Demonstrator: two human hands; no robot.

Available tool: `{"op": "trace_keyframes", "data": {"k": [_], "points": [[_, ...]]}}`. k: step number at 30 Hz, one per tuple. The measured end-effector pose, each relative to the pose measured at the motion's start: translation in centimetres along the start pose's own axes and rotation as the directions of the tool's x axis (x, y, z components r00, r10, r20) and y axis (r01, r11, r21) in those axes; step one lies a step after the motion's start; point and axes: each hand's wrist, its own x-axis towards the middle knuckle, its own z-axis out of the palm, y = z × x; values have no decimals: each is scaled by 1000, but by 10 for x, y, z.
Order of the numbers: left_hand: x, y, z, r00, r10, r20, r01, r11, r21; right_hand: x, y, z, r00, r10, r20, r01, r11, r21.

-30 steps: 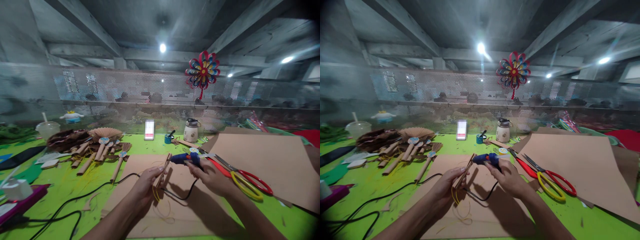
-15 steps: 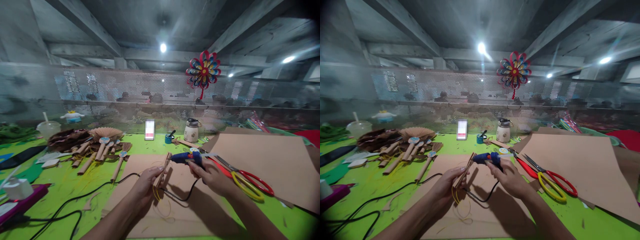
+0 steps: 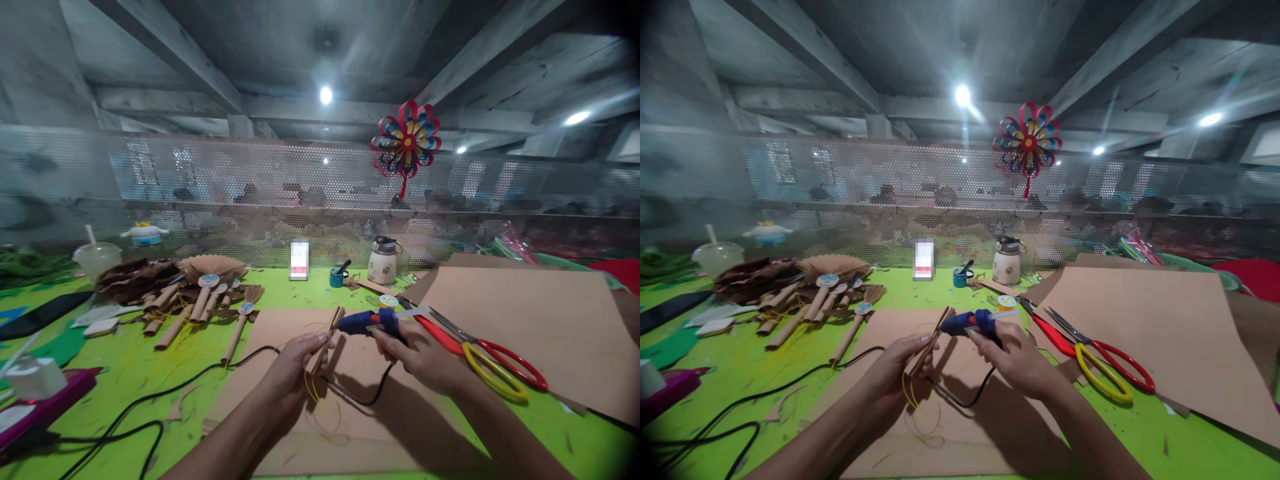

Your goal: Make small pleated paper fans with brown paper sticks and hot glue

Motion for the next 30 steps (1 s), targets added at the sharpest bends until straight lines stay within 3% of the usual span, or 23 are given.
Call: {"op": "trace_keyframes", "data": {"k": [7, 16, 30], "points": [[-3, 3, 4, 1000, 18, 3, -18, 1000, -4, 0, 0, -2, 999, -7, 36, 6, 1000, 30], [0, -2, -1, 999, 28, 23, -28, 1000, -7, 6, 14, -1, 1000, -14, -17, 15, 999, 47], [1, 1, 2, 999, 37, 17, -36, 998, -55, 0, 4, -3, 998, -4, 67, 0, 998, 60]]}}
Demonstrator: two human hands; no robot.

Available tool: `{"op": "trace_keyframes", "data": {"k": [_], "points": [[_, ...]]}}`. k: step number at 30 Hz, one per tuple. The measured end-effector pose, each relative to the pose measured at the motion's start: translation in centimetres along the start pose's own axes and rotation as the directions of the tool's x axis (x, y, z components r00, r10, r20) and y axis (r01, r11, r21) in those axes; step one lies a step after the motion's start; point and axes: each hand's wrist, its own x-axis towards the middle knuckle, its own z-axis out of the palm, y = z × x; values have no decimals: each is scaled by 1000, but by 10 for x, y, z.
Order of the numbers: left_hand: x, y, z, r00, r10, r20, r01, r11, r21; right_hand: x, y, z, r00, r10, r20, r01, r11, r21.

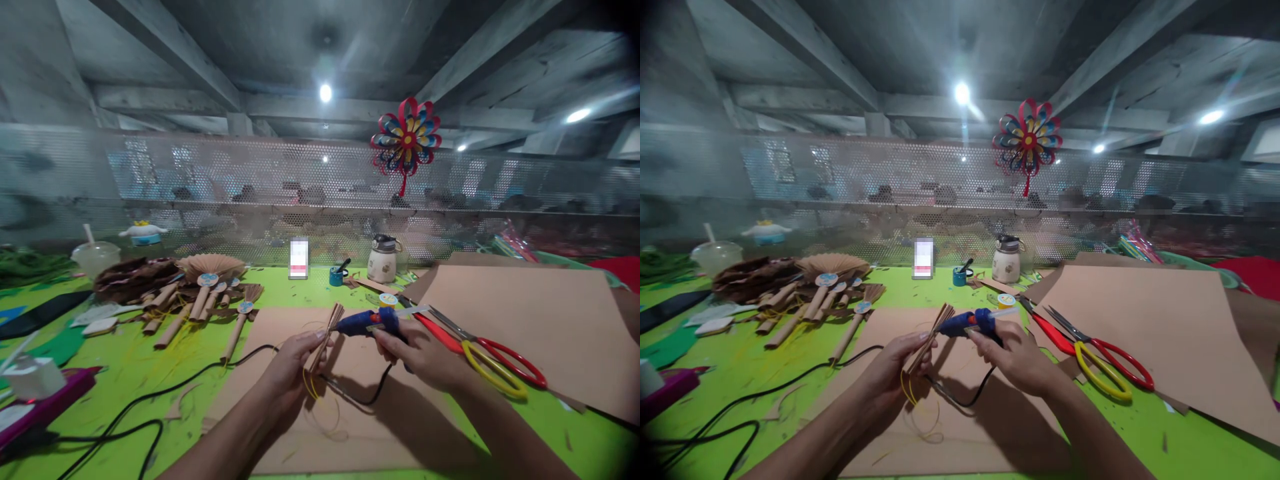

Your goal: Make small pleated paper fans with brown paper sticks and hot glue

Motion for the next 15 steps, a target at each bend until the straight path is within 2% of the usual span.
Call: {"op": "trace_keyframes", "data": {"k": [5, 8, 15], "points": [[-1, 1, 0, 999, -25, -21, 26, 999, 29, 2, 5, -1, 1000, -30, -9, 31, 998, 52], [-1, 0, -1, 1000, -1, -4, 1, 1000, 25, 3, 6, 1, 999, -22, -28, 23, 999, 45], [2, -2, -4, 1000, 16, 19, -17, 999, 51, 1, -6, 2, 1000, -19, 10, 18, 1000, 6]]}}
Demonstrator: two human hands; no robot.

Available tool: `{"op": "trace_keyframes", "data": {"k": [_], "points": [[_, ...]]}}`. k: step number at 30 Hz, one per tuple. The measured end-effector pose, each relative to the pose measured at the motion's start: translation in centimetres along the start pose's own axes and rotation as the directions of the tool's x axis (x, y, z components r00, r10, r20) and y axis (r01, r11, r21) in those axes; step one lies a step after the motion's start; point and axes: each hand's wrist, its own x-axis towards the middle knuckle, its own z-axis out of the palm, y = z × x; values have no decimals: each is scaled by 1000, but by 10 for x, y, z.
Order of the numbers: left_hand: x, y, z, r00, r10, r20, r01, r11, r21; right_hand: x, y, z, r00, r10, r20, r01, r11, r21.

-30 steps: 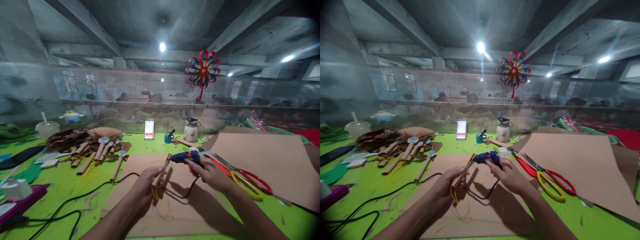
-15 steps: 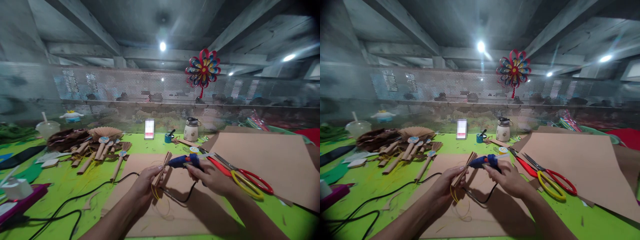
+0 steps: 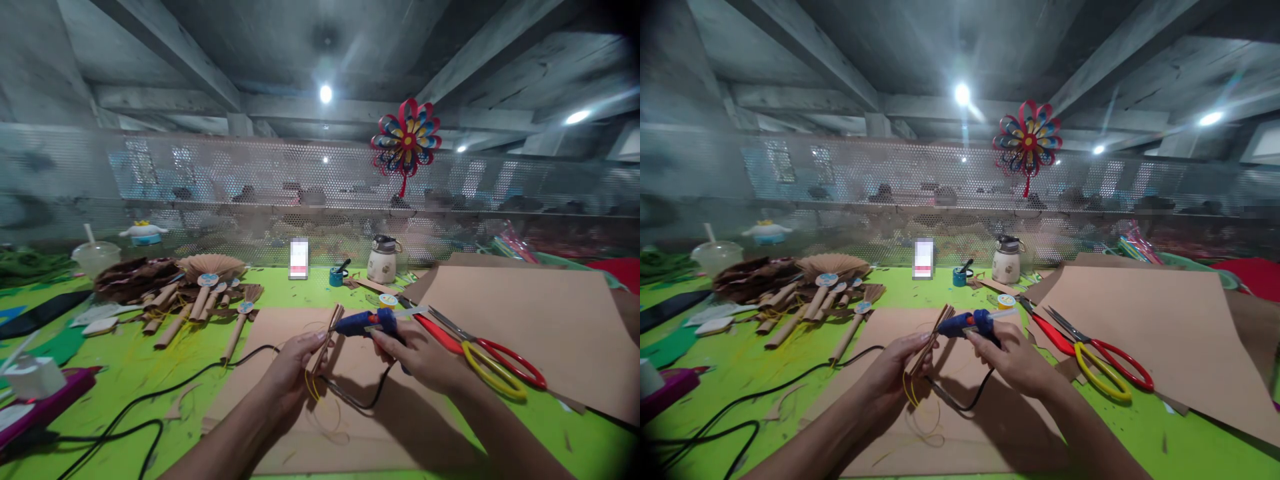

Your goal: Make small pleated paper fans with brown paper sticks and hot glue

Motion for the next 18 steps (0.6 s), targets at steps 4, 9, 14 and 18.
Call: {"op": "trace_keyframes", "data": {"k": [4, 9, 14, 18], "points": [[1, -1, -2, 1000, -4, -4, 4, 1000, -18, -1, -3, -1, 1000, -15, 25, 15, 1000, 3], [0, 2, 1, 1000, -8, 5, 8, 1000, -10, 1, 6, 0, 998, 31, 46, -33, 999, 43], [-1, 2, 1, 1000, -6, 11, 6, 999, -37, 5, 14, -1, 998, 24, -54, -21, 999, 50], [0, 1, -2, 1000, -2, 14, 2, 1000, -16, 9, 19, -2, 987, 1, -162, 26, 987, 161]]}}
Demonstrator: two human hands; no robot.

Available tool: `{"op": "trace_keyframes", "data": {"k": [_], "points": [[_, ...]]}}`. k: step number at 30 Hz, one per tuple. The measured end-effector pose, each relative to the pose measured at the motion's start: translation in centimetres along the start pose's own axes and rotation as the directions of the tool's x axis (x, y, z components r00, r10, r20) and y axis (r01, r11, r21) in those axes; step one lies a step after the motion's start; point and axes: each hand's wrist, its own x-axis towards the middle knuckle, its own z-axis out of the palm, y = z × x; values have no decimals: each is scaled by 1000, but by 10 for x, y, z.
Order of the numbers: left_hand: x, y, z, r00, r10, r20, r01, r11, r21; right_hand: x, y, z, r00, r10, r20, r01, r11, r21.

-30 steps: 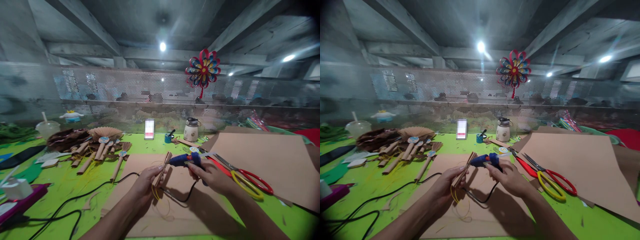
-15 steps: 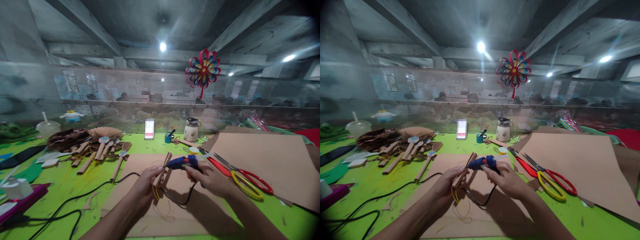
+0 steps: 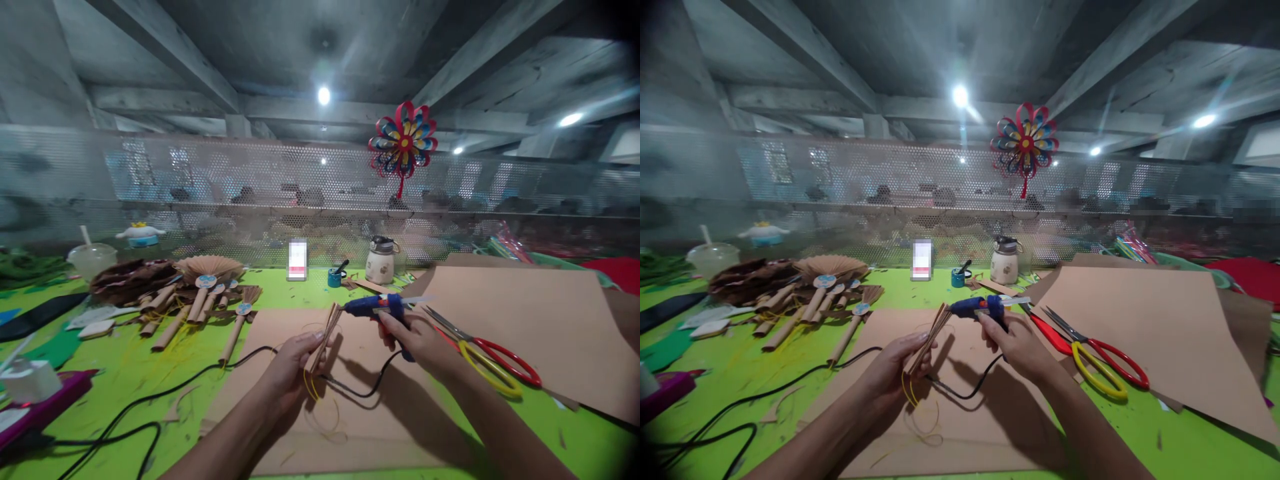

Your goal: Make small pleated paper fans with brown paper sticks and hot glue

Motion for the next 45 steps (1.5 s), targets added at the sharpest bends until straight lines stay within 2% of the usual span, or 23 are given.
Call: {"op": "trace_keyframes", "data": {"k": [3, 5, 7, 11, 18, 22, 25, 28, 31, 34, 36, 38, 40, 42, 45], "points": [[0, 1, 2, 1000, -14, -26, 14, 1000, -5, 6, 10, -1, 995, 22, -96, -17, 999, 44], [-1, 3, 4, 998, -42, -56, 42, 999, -9, 12, 19, 0, 984, 19, -175, -27, 999, -47], [-3, 4, 5, 995, -72, -67, 72, 997, -7, 18, 29, 3, 976, -8, -218, -39, 977, -208], [-4, 6, 6, 994, -75, -75, 75, 997, -5, 25, 47, 15, 975, 2, -224, -99, 901, -422], [-3, 9, 7, 997, -6, -83, 5, 1000, -8, 27, 62, 37, 976, 77, -202, -181, 805, -566], [-6, 10, 10, 998, -3, -69, 4, 1000, 3, 28, 59, 41, 981, 67, -180, -159, 806, -570], [-9, 10, 12, 998, 5, -66, -4, 1000, 13, 26, 52, 38, 990, 41, -132, -103, 856, -507], [-15, 9, 17, 998, 35, -53, -34, 999, 28, 24, 39, 34, 989, 3, -148, -62, 917, -393], [-22, 6, 24, 999, 51, -8, -51, 998, 46, 22, 19, 36, 987, -13, -160, -26, 971, -237], [-23, 1, 27, 996, 75, 55, -81, 990, 117, 17, -1, 47, 998, -3, -63, 4, 1000, 17], [-20, -2, 27, 989, 84, 125, -103, 983, 153, 14, -10, 56, 998, -9, 68, -14, 944, 329], [-16, -5, 25, 980, 65, 189, -98, 980, 173, 10, -14, 62, 991, -1, 131, -67, 854, 516], [-14, -8, 23, 975, 33, 218, -78, 976, 201, 8, -15, 65, 995, 58, 84, -96, 824, 558], [-14, -9, 23, 976, 24, 216, -76, 969, 236, 8, -15, 64, 994, 110, -2, -91, 831, 548], [-16, -9, 23, 978, 13, 206, -70, 960, 272, 7, -15, 60, 992, 110, -64, -61, 849, 525]]}}
